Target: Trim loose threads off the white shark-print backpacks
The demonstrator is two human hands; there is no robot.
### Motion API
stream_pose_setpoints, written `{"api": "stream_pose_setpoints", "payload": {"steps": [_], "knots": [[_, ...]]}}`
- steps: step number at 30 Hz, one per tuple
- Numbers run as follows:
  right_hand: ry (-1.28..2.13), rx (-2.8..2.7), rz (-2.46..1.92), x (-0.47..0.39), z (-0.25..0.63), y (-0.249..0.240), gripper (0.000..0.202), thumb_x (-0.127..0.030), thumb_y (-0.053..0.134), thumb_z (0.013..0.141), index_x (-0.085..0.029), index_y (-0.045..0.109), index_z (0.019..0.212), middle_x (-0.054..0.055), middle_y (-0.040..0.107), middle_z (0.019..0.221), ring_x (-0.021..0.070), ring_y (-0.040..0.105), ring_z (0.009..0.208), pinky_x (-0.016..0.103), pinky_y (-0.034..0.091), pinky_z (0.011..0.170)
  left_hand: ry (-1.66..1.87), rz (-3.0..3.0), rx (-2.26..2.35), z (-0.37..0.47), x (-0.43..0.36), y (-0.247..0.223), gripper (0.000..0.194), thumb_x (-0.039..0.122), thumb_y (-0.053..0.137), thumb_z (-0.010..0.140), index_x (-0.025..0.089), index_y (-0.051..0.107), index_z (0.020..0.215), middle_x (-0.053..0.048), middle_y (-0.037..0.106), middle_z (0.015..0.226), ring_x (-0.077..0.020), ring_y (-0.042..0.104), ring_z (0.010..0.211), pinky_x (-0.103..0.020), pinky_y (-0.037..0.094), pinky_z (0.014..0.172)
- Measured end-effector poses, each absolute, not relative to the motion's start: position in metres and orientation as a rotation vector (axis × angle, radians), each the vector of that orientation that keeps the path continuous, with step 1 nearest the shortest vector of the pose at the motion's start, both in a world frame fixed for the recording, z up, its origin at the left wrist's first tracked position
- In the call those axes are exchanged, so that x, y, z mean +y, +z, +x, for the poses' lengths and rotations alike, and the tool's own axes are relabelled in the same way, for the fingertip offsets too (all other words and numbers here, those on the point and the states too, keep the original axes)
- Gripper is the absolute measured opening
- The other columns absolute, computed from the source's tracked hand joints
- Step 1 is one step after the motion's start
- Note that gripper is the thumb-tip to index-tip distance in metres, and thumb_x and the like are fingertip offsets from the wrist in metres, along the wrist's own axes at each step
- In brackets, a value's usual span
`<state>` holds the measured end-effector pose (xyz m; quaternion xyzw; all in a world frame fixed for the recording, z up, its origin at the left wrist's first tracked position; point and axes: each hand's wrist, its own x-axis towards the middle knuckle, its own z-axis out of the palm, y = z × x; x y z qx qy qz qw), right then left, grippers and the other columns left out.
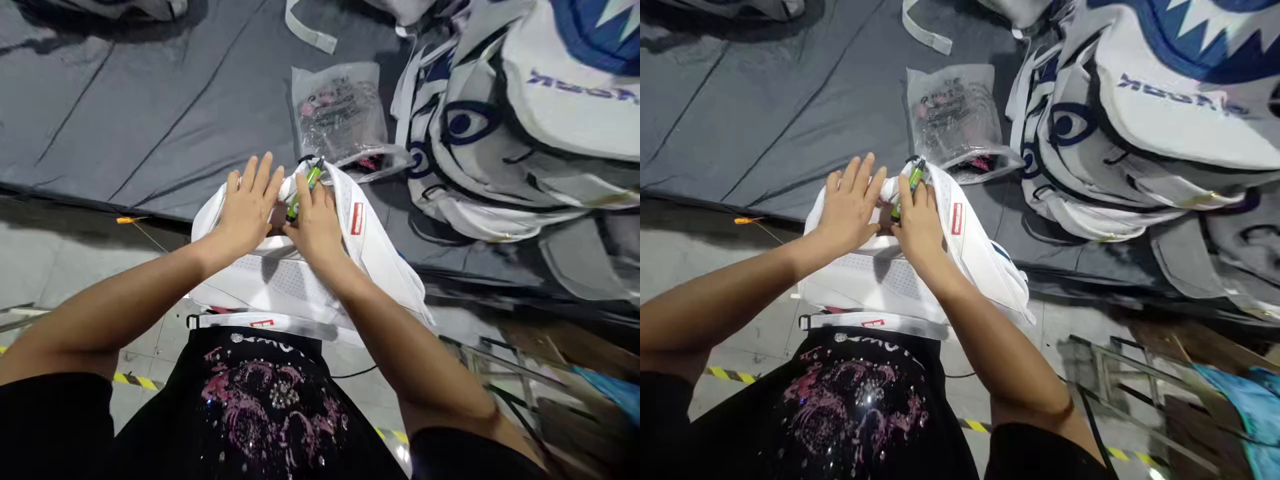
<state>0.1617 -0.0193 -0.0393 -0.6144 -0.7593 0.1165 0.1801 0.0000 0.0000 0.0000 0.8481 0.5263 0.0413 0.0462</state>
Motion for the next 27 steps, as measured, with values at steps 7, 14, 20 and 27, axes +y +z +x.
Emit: {"api": "stream_pose_setpoints", "payload": {"steps": [7, 14, 20, 27], "knots": [[0.360, -2.096, -1.604, -0.024, 0.167, -0.044, 0.094, -0.020, 0.061, 0.089, -0.027, 0.003, 0.163, 0.019, 0.030, 0.159, 0.0413, 0.029, 0.149, 0.069, 0.032, 0.118, 0.074, 2.664, 1.541, -0.005, -0.003, 0.005, 0.089, 0.048, 0.061, 0.093, 0.017, 0.017, 0.163, -0.020, 0.018, 0.169, -0.0419, 0.018, 0.155, -0.060, 0.022, 0.119], [0.322, -2.102, -1.451, -0.028, 0.185, -0.043, 0.080, -0.022, 0.062, 0.090, -0.027, 0.021, 0.159, 0.019, 0.042, 0.151, 0.0406, 0.039, 0.143, 0.066, 0.039, 0.114, -0.003, 2.678, 1.572, -0.006, -0.003, 0.008, 0.089, 0.041, 0.065, 0.091, 0.016, 0.018, 0.162, -0.021, 0.019, 0.169, -0.0402, 0.021, 0.154, -0.056, 0.025, 0.117], [0.252, -2.188, -0.993, -0.054, 0.220, -0.025, 0.052, -0.032, 0.056, 0.097, -0.025, 0.044, 0.147, 0.015, 0.065, 0.129, 0.0333, 0.059, 0.125, 0.055, 0.048, 0.104, 0.057, 2.685, 1.570, -0.007, -0.004, 0.006, 0.084, 0.034, 0.066, 0.089, 0.014, 0.024, 0.160, -0.021, 0.021, 0.168, -0.0404, 0.026, 0.152, -0.055, 0.027, 0.116], [0.542, -2.366, -0.952, -0.067, 0.199, -0.014, 0.040, -0.038, 0.054, 0.097, -0.015, 0.055, 0.130, 0.012, 0.073, 0.109, 0.0290, 0.063, 0.107, 0.047, 0.045, 0.091, -0.076, 2.683, 1.600, -0.004, -0.004, 0.013, 0.084, 0.030, 0.068, 0.087, 0.012, 0.028, 0.158, -0.020, 0.022, 0.168, -0.0385, 0.032, 0.148, -0.053, 0.032, 0.111]]}}
